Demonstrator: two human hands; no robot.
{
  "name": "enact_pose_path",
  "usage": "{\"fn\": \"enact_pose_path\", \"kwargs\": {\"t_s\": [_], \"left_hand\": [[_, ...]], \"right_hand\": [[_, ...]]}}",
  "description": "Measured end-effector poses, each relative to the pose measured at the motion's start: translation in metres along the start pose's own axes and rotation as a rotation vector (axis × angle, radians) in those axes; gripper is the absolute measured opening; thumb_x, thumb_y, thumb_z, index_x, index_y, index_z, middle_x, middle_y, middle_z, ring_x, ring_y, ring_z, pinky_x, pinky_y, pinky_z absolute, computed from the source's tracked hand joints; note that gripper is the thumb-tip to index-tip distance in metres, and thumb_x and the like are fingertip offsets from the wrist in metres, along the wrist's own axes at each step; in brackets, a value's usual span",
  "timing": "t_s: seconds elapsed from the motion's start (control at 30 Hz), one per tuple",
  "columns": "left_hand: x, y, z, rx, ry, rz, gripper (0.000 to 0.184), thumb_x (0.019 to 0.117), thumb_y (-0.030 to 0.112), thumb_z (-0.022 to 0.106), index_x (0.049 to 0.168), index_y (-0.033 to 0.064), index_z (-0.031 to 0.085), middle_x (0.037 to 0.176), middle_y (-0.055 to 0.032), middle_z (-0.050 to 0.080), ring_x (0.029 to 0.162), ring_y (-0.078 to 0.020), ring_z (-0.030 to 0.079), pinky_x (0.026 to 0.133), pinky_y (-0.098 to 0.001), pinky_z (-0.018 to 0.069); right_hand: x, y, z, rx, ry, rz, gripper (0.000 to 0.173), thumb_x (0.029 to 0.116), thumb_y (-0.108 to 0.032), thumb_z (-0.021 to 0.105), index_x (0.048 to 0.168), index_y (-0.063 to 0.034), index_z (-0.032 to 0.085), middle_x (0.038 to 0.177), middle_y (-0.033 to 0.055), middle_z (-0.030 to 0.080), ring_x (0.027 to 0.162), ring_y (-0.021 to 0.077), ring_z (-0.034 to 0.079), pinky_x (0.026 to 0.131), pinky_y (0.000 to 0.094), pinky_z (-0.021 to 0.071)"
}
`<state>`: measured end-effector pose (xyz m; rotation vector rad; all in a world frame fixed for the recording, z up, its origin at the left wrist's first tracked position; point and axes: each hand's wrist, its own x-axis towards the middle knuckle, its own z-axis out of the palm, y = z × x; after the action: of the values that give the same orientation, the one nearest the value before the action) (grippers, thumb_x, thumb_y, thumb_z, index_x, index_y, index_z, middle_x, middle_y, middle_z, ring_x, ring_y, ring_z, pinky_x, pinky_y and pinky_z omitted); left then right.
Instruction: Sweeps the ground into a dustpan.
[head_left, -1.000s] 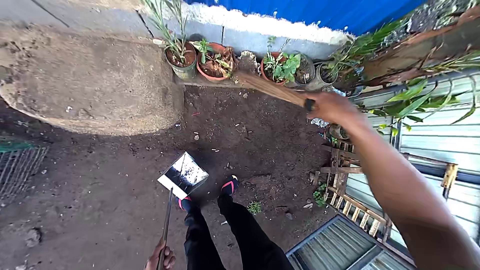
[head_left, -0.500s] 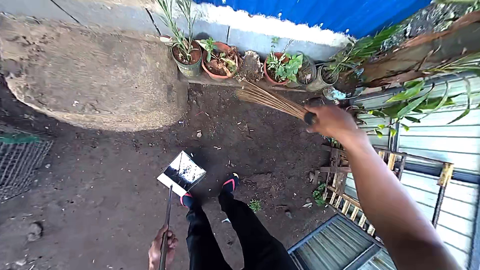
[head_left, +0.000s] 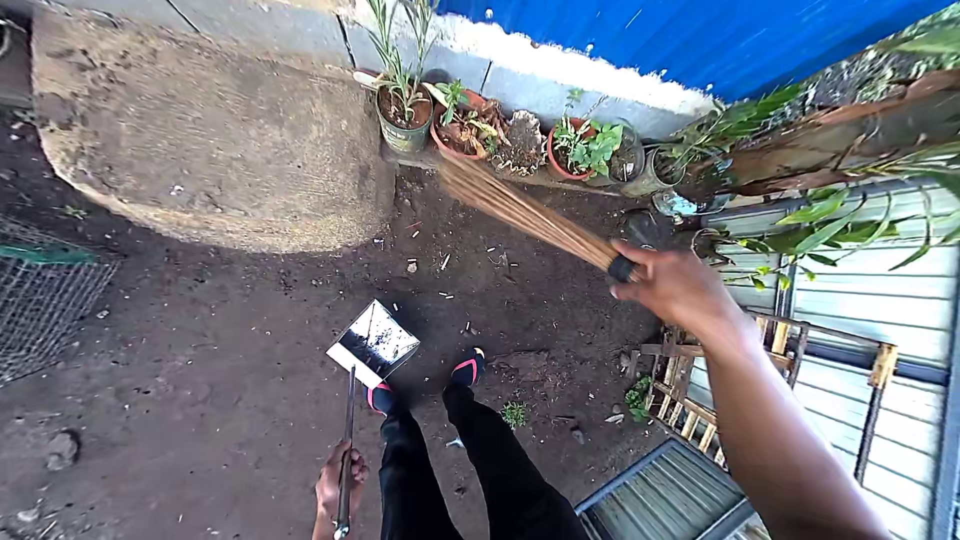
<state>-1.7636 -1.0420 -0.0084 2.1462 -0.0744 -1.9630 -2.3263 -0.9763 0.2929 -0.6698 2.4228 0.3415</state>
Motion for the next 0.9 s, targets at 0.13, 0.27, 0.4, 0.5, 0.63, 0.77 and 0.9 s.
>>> {"fn": "enact_pose_path", "kwargs": {"t_s": [0.13,0.27,0.4,0.5,0.63,0.77,0.9], "left_hand": [[0.005,0.007,-0.004,0.008,0.018,-0.024,0.028,0.1058,0.025,0.045,0.08,0.016,0.052,0.055,0.0051,0.049,0.037,-0.0046,0.043,0.035,-0.0198,0.0416],[0.009,0.018,-0.011,0.031,0.023,-0.038,0.022,0.1054,0.024,0.047,0.087,0.014,0.054,0.058,0.0034,0.052,0.037,-0.0051,0.044,0.035,-0.02,0.0418],[0.006,0.024,-0.03,0.054,0.007,-0.054,0.014,0.1072,0.025,0.046,0.109,0.0136,0.055,0.06,0.0037,0.05,0.039,-0.0048,0.045,0.035,-0.0199,0.0412],[0.009,0.037,-0.034,0.058,0.02,-0.057,0.014,0.1065,0.023,0.048,0.114,0.0137,0.055,0.06,0.0033,0.049,0.038,-0.0051,0.044,0.034,-0.0203,0.0404],[0.027,0.049,-0.035,0.082,0.036,-0.071,0.013,0.1067,0.023,0.048,0.112,0.0129,0.054,0.06,0.0027,0.05,0.038,-0.0056,0.045,0.034,-0.0206,0.0408],[0.049,0.061,-0.027,0.072,0.061,-0.079,0.012,0.1063,0.022,0.048,0.111,0.0133,0.054,0.062,0.0025,0.051,0.039,-0.0057,0.045,0.036,-0.0212,0.042],[0.064,0.067,-0.026,0.096,0.101,-0.094,0.012,0.1057,0.023,0.049,0.106,0.0125,0.054,0.062,0.0017,0.052,0.039,-0.0072,0.045,0.036,-0.0227,0.0417]], "right_hand": [[0.123,-0.083,0.007,-0.055,0.106,-0.106,0.066,0.0844,-0.03,0.083,0.146,-0.022,0.06,0.13,0.0257,0.066,0.118,0.0527,0.061,0.088,0.0785,0.0472],[0.204,-0.14,0.004,-0.065,0.037,-0.097,0.061,0.0789,-0.024,0.087,0.135,-0.0109,0.066,0.128,0.0295,0.064,0.114,0.0513,0.063,0.088,0.0748,0.0493],[0.088,-0.092,-0.051,-0.144,0.069,-0.191,0.069,0.0832,-0.027,0.088,0.146,-0.0239,0.061,0.124,0.028,0.067,0.112,0.0541,0.062,0.089,0.079,0.0461],[0.027,-0.075,-0.088,-0.15,0.153,-0.072,0.071,0.0831,-0.026,0.089,0.148,-0.03,0.059,0.119,0.0319,0.068,0.106,0.059,0.062,0.084,0.0824,0.0438],[0.121,-0.125,-0.082,-0.184,0.178,-0.093,0.055,0.0835,-0.025,0.087,0.135,-0.016,0.069,0.12,0.0337,0.066,0.111,0.0592,0.06,0.087,0.0825,0.0433],[0.213,-0.172,-0.041,-0.192,0.097,-0.095,0.061,0.0782,-0.025,0.088,0.135,-0.0195,0.069,0.128,0.0295,0.065,0.119,0.0541,0.06,0.091,0.0789,0.0455],[0.082,-0.134,-0.067,-0.295,0.12,-0.157,0.068,0.0817,-0.023,0.089,0.144,-0.0243,0.062,0.123,0.0323,0.066,0.113,0.0602,0.06,0.086,0.0831,0.0444]]}}
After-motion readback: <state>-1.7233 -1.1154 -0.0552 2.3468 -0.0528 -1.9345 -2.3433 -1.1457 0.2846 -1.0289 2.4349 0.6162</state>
